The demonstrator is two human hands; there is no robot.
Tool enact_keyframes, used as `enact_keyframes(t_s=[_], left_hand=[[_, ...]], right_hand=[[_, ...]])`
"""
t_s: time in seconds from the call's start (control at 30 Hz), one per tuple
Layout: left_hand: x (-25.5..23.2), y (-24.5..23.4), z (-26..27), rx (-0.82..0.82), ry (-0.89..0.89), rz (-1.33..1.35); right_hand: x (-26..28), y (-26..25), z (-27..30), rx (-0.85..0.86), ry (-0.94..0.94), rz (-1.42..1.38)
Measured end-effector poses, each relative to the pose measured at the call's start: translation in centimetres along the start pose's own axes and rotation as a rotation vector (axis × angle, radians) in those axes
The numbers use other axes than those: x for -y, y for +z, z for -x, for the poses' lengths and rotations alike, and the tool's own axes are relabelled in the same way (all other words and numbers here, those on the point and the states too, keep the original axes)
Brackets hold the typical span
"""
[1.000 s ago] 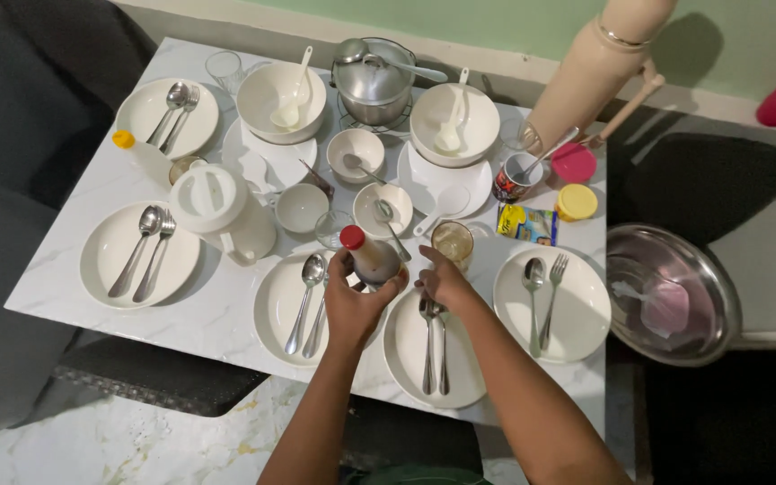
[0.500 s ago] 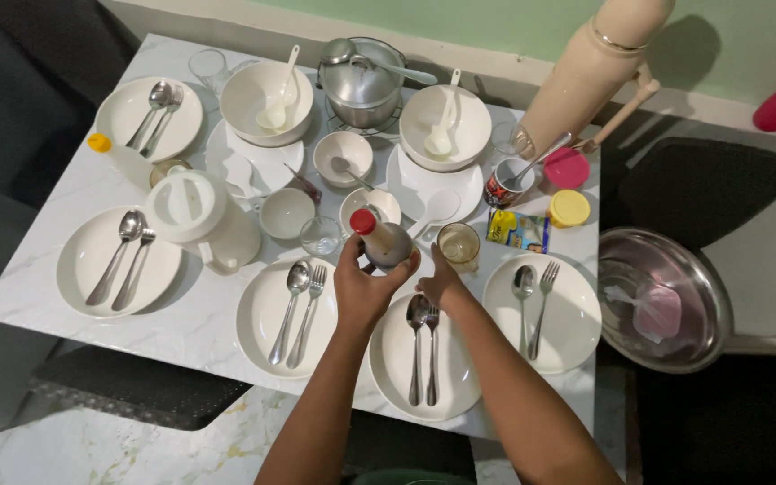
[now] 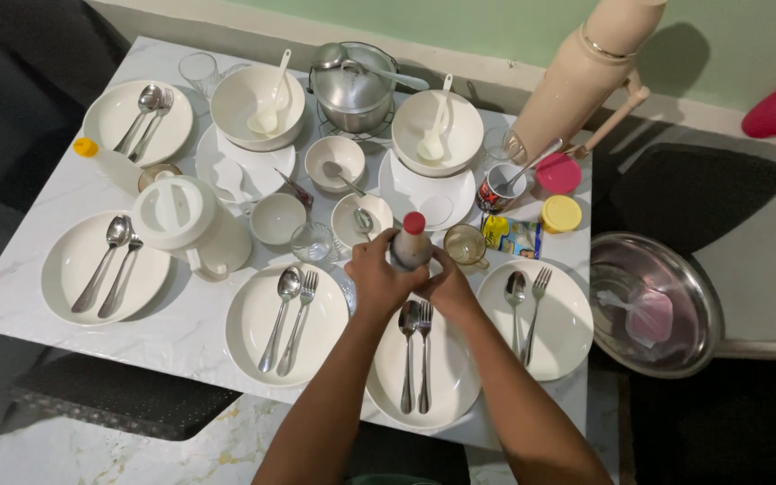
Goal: Organizing condiment bottles on a shelf and tidying plates and glassware on a dining table.
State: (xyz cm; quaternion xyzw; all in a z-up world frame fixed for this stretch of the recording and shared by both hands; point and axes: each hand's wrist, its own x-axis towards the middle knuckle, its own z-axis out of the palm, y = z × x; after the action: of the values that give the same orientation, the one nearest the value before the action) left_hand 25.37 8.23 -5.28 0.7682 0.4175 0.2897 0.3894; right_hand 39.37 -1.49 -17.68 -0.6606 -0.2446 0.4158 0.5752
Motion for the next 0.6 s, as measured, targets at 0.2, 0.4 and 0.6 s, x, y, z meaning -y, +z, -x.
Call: enact_keyframes(t_s=[0.2, 0.4, 0.6], left_hand=[[-0.4, 0.5, -0.3, 0.138, -0.069, -0.019], [-0.3, 0.6, -0.8, 0.211, -0.095, -0.170], [0.4, 0.8, -0.7, 0.181, -0.079, -0.248]], right_hand=[[-1.6, -0.3, -1.1, -0.077, 0.026, -0.212], [0.7, 0.9, 0.0, -0.159, 0.023, 0.126], [-1.3, 0.9, -0.7, -0.255, -0.348, 0.733]])
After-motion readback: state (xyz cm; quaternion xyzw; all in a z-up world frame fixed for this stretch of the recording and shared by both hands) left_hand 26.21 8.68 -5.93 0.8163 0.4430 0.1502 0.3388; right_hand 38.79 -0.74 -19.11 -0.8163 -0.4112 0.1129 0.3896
